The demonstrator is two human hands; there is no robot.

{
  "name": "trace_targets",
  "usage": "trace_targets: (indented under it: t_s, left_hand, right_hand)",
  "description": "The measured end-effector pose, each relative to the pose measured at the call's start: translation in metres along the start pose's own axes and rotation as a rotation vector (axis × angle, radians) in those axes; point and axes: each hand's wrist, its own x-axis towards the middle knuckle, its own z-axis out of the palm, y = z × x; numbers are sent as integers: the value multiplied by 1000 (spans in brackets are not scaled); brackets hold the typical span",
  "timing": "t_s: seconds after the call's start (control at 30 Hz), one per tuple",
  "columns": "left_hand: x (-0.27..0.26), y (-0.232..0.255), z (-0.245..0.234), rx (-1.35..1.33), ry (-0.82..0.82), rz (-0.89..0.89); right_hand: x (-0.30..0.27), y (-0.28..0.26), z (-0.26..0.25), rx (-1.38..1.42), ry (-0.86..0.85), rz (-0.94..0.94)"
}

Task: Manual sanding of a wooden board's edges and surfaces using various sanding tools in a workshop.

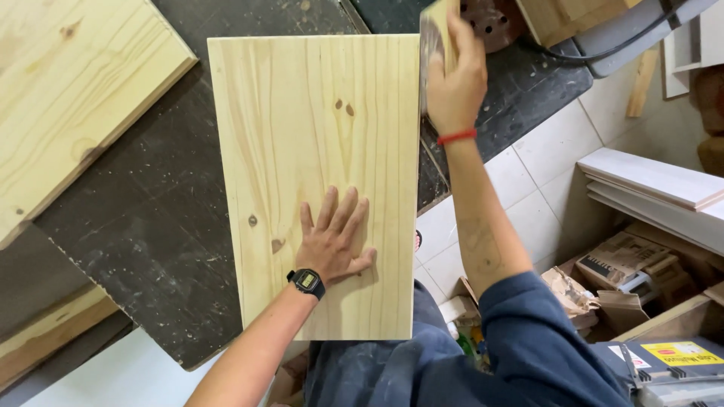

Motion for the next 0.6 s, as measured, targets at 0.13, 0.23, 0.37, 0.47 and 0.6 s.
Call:
trace_targets:
  t_s: [0.13,0.23,0.37,0.47,0.6]
  left_hand:
    - [1,0,1,3,11,2]
    - [1,0,4,6,17,-2]
    - [1,-1,3,24,29,7]
    - [2,-1,2,41,42,7]
    - [-1,-1,4,38,11,17]
  right_hand:
    - [-37,-24,-21,-39,-35,108]
    - [3,10,8,-108,39,-10]
    - [3,-4,6,-202,21,10]
    - [-30,-20,-13,-166,-37,128]
    - [6,-4,4,-175,-2,36]
